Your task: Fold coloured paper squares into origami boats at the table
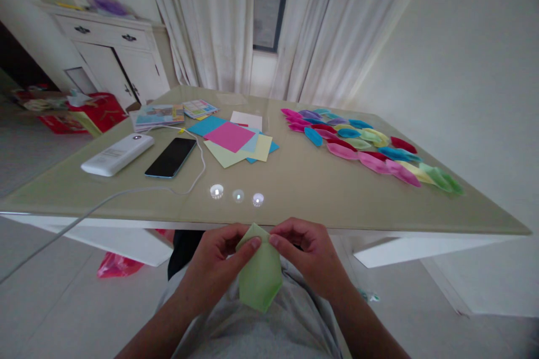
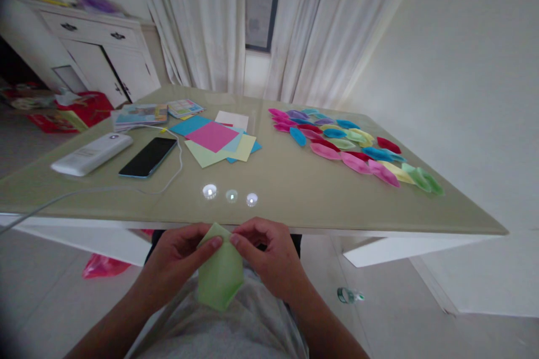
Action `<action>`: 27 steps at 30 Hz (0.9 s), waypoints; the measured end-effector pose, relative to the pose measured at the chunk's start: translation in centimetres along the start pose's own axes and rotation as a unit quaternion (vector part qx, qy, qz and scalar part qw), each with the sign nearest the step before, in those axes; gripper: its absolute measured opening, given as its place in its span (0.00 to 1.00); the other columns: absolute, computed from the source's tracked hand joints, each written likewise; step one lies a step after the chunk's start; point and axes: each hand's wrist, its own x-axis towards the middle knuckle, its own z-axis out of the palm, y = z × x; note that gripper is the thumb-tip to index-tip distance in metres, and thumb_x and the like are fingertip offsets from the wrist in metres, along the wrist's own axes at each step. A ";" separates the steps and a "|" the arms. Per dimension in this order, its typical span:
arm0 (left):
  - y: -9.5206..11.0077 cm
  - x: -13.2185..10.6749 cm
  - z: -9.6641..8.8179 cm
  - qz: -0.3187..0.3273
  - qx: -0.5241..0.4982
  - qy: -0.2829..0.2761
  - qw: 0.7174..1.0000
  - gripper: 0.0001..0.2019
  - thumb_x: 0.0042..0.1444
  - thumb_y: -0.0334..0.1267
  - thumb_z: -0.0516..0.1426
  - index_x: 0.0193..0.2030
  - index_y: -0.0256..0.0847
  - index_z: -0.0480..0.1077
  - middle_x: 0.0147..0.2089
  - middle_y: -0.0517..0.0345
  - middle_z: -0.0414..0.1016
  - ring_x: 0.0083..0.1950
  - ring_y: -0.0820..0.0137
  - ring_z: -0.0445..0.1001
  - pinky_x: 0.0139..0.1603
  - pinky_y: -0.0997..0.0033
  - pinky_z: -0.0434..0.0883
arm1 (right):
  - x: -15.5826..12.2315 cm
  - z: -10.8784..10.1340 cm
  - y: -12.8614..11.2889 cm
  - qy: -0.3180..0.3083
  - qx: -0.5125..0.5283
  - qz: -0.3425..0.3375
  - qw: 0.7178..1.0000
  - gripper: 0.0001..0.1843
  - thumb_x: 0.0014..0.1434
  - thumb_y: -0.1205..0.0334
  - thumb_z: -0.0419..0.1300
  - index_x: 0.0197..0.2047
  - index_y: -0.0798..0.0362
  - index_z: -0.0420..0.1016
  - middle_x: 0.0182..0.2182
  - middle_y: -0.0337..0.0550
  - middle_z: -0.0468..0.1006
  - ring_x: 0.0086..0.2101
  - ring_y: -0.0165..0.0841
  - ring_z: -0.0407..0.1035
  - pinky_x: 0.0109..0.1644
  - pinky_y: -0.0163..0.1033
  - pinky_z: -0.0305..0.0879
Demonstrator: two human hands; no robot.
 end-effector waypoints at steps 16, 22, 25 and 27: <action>0.6 0.2 0.1 0.012 0.002 0.017 1.000 0.16 0.63 0.52 0.67 0.46 0.41 0.84 0.36 0.55 0.84 0.35 0.69 0.78 0.34 0.76 0.73 | -0.2 -0.1 -0.4 -0.014 -0.070 -0.024 0.997 0.11 0.63 0.57 0.67 0.33 0.55 0.81 0.26 0.40 0.79 0.28 0.29 0.69 0.32 0.34 0.63; 0.6 0.6 -0.1 0.044 0.035 0.079 0.995 0.13 0.63 0.50 0.67 0.39 0.41 0.84 0.35 0.57 0.84 0.36 0.69 0.78 0.37 0.76 0.73 | -0.2 0.0 -0.4 -0.028 -0.067 -0.028 0.997 0.09 0.62 0.60 0.67 0.32 0.54 0.80 0.26 0.38 0.77 0.27 0.29 0.68 0.32 0.34 0.62; 0.5 0.5 -0.1 0.041 0.044 0.084 0.995 0.13 0.64 0.49 0.66 0.39 0.41 0.84 0.37 0.56 0.85 0.39 0.67 0.80 0.39 0.74 0.74 | -0.2 0.0 -0.3 -0.028 -0.068 -0.030 0.997 0.09 0.63 0.59 0.66 0.32 0.54 0.80 0.26 0.38 0.77 0.27 0.29 0.67 0.31 0.34 0.62; 0.4 0.4 0.0 0.034 0.042 0.075 0.996 0.13 0.65 0.50 0.66 0.42 0.41 0.83 0.38 0.55 0.85 0.39 0.67 0.80 0.40 0.74 0.75 | -0.2 0.0 -0.2 -0.020 -0.074 -0.032 0.997 0.10 0.63 0.59 0.66 0.31 0.54 0.80 0.25 0.38 0.77 0.27 0.29 0.67 0.31 0.34 0.61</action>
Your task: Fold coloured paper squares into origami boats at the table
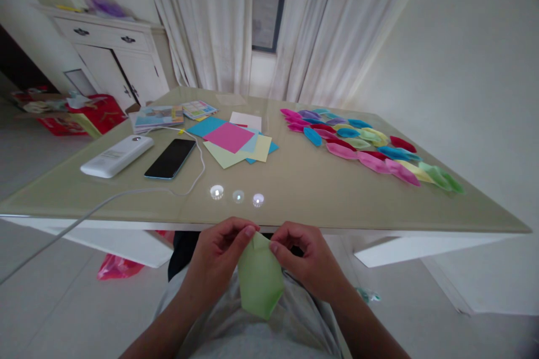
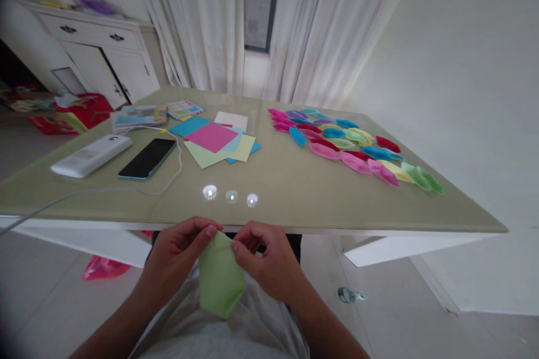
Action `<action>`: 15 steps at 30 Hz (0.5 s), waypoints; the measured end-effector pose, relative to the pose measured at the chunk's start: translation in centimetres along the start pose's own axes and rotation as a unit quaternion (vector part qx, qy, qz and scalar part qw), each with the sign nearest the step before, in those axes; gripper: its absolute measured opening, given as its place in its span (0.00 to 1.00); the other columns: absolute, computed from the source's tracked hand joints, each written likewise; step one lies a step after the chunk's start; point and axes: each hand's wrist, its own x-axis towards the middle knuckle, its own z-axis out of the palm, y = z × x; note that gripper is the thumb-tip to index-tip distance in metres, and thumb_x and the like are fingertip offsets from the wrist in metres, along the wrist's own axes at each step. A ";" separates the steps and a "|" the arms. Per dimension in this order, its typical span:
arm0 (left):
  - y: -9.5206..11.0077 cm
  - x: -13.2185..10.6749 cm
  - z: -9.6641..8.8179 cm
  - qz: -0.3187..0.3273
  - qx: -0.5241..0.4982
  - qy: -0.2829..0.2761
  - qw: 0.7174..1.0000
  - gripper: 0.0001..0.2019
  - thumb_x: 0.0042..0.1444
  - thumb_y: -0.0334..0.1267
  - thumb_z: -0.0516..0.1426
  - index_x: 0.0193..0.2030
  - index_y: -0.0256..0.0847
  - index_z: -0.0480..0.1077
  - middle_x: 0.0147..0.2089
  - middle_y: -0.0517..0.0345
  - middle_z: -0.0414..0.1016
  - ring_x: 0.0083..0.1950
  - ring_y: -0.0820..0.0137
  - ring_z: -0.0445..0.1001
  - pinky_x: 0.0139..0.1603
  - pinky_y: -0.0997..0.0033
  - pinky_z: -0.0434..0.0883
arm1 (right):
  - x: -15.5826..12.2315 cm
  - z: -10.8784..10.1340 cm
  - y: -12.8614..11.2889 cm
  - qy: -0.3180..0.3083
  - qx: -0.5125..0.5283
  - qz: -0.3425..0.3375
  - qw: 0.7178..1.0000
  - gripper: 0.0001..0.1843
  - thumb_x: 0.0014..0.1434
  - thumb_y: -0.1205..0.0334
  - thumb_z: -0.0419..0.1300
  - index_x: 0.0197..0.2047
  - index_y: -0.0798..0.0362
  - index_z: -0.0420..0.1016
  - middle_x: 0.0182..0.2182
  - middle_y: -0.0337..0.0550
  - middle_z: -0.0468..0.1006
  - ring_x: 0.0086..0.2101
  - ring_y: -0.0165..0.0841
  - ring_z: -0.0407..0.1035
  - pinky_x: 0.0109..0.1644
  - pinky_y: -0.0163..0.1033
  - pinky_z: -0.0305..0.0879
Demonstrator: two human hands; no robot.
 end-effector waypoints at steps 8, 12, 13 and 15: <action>-0.5 -0.5 0.3 -0.038 -0.024 -0.072 0.996 0.15 0.64 0.51 0.66 0.39 0.39 0.82 0.33 0.57 0.81 0.33 0.70 0.75 0.34 0.75 0.72 | 0.0 -0.1 0.2 0.002 0.005 0.004 1.000 0.11 0.63 0.57 0.65 0.32 0.55 0.80 0.25 0.39 0.77 0.27 0.29 0.67 0.31 0.34 0.61; -0.7 -0.5 0.3 -0.047 -0.028 -0.081 0.995 0.16 0.63 0.52 0.66 0.40 0.39 0.81 0.34 0.56 0.80 0.34 0.70 0.75 0.34 0.75 0.72 | 0.0 0.1 0.3 0.010 -0.004 -0.001 1.000 0.11 0.63 0.58 0.65 0.31 0.55 0.79 0.24 0.38 0.76 0.26 0.29 0.66 0.31 0.34 0.61; -0.7 -0.5 0.3 -0.049 -0.028 -0.084 0.995 0.16 0.63 0.52 0.66 0.40 0.39 0.81 0.34 0.56 0.80 0.34 0.69 0.75 0.34 0.74 0.72 | 0.0 0.1 0.3 0.011 -0.004 -0.001 1.000 0.12 0.63 0.58 0.65 0.30 0.54 0.79 0.24 0.38 0.75 0.26 0.29 0.65 0.30 0.34 0.60; -0.8 -0.5 0.4 -0.051 -0.025 -0.086 0.995 0.16 0.63 0.52 0.66 0.40 0.39 0.81 0.34 0.56 0.80 0.34 0.69 0.74 0.34 0.74 0.72 | 0.0 0.1 0.5 0.006 0.001 0.001 1.000 0.12 0.63 0.57 0.65 0.30 0.54 0.79 0.24 0.37 0.75 0.25 0.28 0.64 0.29 0.33 0.59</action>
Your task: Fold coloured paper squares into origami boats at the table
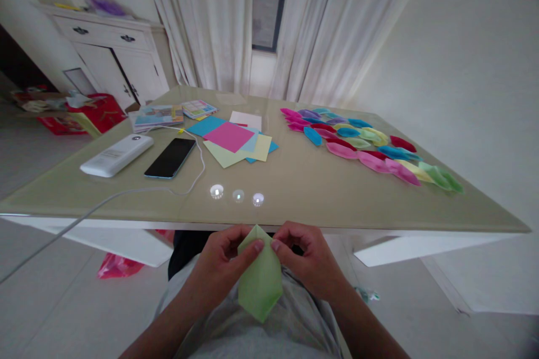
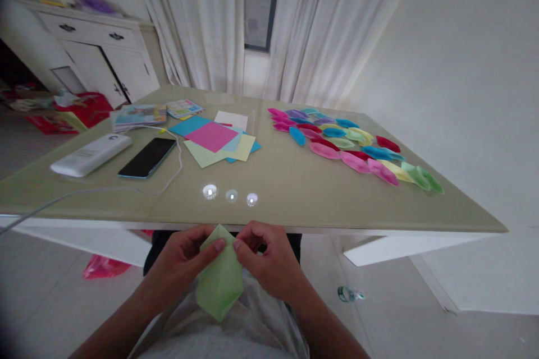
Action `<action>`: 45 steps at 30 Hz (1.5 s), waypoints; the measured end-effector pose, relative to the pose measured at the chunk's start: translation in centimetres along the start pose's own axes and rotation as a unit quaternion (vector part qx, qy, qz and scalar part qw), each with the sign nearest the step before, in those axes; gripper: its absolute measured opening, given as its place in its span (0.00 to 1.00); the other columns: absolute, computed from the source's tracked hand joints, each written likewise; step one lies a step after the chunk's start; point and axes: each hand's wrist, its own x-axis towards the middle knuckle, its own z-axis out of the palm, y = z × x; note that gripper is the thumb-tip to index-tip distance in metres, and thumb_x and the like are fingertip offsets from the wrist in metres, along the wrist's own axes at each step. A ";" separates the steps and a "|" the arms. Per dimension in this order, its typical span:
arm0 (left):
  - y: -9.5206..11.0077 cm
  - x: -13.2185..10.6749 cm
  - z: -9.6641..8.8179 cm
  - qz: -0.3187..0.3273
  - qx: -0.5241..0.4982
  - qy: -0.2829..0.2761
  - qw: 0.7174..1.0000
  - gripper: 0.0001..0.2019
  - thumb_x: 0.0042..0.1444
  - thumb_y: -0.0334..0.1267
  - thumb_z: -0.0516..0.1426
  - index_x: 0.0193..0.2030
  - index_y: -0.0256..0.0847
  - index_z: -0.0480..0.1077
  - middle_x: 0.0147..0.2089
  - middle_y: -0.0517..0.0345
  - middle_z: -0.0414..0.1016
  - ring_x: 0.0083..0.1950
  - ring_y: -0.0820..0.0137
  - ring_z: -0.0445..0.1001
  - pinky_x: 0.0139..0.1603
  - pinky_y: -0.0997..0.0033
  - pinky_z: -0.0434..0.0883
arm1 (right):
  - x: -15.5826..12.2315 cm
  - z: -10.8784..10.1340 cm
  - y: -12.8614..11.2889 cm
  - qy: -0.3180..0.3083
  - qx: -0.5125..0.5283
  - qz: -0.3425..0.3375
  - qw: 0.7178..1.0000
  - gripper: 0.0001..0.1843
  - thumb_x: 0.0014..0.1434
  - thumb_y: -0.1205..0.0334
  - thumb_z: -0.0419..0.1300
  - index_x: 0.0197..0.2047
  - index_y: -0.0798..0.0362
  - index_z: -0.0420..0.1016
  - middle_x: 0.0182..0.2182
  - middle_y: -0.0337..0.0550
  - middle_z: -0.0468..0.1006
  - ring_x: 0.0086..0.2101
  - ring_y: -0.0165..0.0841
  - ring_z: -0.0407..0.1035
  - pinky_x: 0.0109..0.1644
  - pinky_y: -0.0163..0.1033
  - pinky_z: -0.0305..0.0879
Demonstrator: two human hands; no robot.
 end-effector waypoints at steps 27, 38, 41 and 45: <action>1.2 0.7 -0.1 0.023 0.027 0.010 0.999 0.21 0.64 0.57 0.64 0.36 0.39 0.80 0.31 0.58 0.77 0.32 0.71 0.70 0.32 0.76 0.67 | 0.0 0.3 0.3 -0.027 -0.005 -0.026 0.999 0.12 0.61 0.60 0.64 0.26 0.53 0.77 0.22 0.35 0.70 0.25 0.28 0.61 0.30 0.34 0.57; 0.2 0.6 -0.1 0.018 0.026 -0.013 0.999 0.17 0.64 0.53 0.65 0.39 0.38 0.80 0.32 0.58 0.77 0.32 0.71 0.71 0.31 0.76 0.67 | 0.3 0.7 0.5 0.008 -0.005 -0.028 1.000 0.15 0.64 0.57 0.63 0.27 0.53 0.75 0.22 0.36 0.70 0.25 0.29 0.61 0.30 0.35 0.55; -0.1 0.6 -0.1 0.017 0.027 -0.021 0.999 0.17 0.66 0.52 0.64 0.39 0.38 0.80 0.32 0.58 0.77 0.32 0.72 0.72 0.31 0.76 0.68 | 0.2 0.6 0.5 0.001 -0.012 -0.042 0.999 0.14 0.64 0.58 0.62 0.27 0.53 0.74 0.22 0.35 0.69 0.25 0.28 0.61 0.30 0.34 0.55; -0.2 0.5 -0.6 0.035 0.035 -0.004 0.999 0.18 0.65 0.49 0.66 0.56 0.43 0.79 0.45 0.54 0.83 0.43 0.67 0.80 0.43 0.72 0.76 | 0.3 0.5 0.8 0.009 -0.028 -0.046 0.998 0.15 0.63 0.60 0.61 0.25 0.53 0.71 0.21 0.34 0.67 0.25 0.27 0.59 0.29 0.34 0.54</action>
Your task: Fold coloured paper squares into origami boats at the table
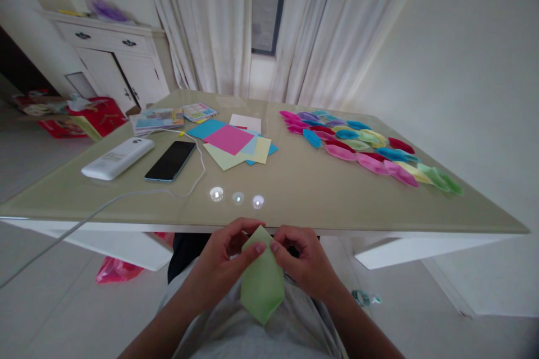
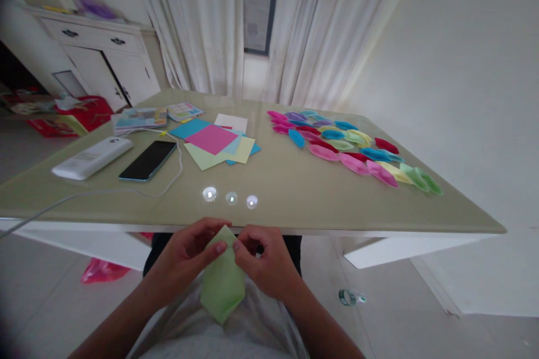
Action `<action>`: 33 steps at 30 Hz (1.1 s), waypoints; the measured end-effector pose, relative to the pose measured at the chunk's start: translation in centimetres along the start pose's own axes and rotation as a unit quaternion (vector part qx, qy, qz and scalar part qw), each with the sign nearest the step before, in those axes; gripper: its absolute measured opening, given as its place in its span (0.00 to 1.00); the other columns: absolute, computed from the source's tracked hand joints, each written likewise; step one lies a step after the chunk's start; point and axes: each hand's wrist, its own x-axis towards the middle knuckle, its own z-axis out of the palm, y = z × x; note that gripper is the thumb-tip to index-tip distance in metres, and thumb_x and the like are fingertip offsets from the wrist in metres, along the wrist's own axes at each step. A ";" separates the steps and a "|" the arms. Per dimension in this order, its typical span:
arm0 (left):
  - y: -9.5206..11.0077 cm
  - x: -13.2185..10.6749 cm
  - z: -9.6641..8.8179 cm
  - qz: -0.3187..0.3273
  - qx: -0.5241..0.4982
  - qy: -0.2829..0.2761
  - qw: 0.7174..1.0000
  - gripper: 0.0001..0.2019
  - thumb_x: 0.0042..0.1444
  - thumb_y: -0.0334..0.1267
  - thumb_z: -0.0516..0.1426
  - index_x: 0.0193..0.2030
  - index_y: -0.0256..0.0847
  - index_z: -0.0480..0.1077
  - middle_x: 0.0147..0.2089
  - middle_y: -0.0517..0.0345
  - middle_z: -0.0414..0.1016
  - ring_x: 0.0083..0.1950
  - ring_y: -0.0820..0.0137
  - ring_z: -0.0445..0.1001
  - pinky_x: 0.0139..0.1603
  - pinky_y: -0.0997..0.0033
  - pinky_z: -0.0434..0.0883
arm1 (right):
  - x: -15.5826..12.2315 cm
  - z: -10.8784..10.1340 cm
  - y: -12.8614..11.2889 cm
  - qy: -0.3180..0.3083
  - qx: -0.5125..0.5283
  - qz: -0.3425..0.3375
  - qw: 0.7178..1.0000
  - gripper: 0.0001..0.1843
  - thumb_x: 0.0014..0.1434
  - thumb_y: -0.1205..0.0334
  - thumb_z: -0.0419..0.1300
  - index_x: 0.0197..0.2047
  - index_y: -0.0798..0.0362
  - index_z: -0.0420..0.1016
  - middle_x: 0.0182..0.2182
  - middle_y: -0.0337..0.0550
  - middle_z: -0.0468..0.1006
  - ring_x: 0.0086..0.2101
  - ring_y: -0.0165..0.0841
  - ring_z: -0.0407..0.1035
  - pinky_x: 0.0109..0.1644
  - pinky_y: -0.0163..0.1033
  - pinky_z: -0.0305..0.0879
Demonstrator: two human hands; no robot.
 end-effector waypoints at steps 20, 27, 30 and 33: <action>0.1 -0.4 -0.6 0.091 0.084 0.038 0.992 0.15 0.69 0.43 0.64 0.60 0.52 0.79 0.47 0.59 0.84 0.45 0.70 0.82 0.49 0.74 0.78 | -0.2 -0.4 0.3 -0.008 0.018 0.008 1.000 0.15 0.64 0.58 0.62 0.27 0.53 0.73 0.22 0.35 0.69 0.25 0.28 0.59 0.30 0.34 0.55; -0.3 -0.1 -0.2 0.005 -0.020 -0.007 1.000 0.15 0.67 0.50 0.65 0.52 0.43 0.79 0.42 0.57 0.81 0.42 0.69 0.79 0.42 0.74 0.75 | -0.1 -0.2 0.4 -0.012 0.015 0.003 1.000 0.18 0.67 0.55 0.62 0.27 0.54 0.73 0.23 0.34 0.68 0.25 0.28 0.58 0.29 0.34 0.54; -0.2 0.0 0.0 -0.005 -0.002 -0.019 1.000 0.14 0.66 0.50 0.66 0.41 0.39 0.80 0.34 0.60 0.76 0.34 0.72 0.71 0.32 0.78 0.69 | -0.1 -0.2 0.3 -0.013 0.007 -0.005 1.000 0.17 0.67 0.55 0.62 0.28 0.54 0.74 0.23 0.35 0.69 0.26 0.28 0.60 0.30 0.34 0.55; 0.0 0.1 0.1 -0.005 0.002 -0.022 1.000 0.17 0.67 0.51 0.64 0.36 0.38 0.77 0.30 0.63 0.69 0.31 0.74 0.64 0.29 0.79 0.63 | -0.1 -0.3 0.2 -0.017 0.002 0.001 1.000 0.17 0.67 0.55 0.62 0.28 0.54 0.75 0.23 0.35 0.70 0.26 0.28 0.61 0.30 0.34 0.55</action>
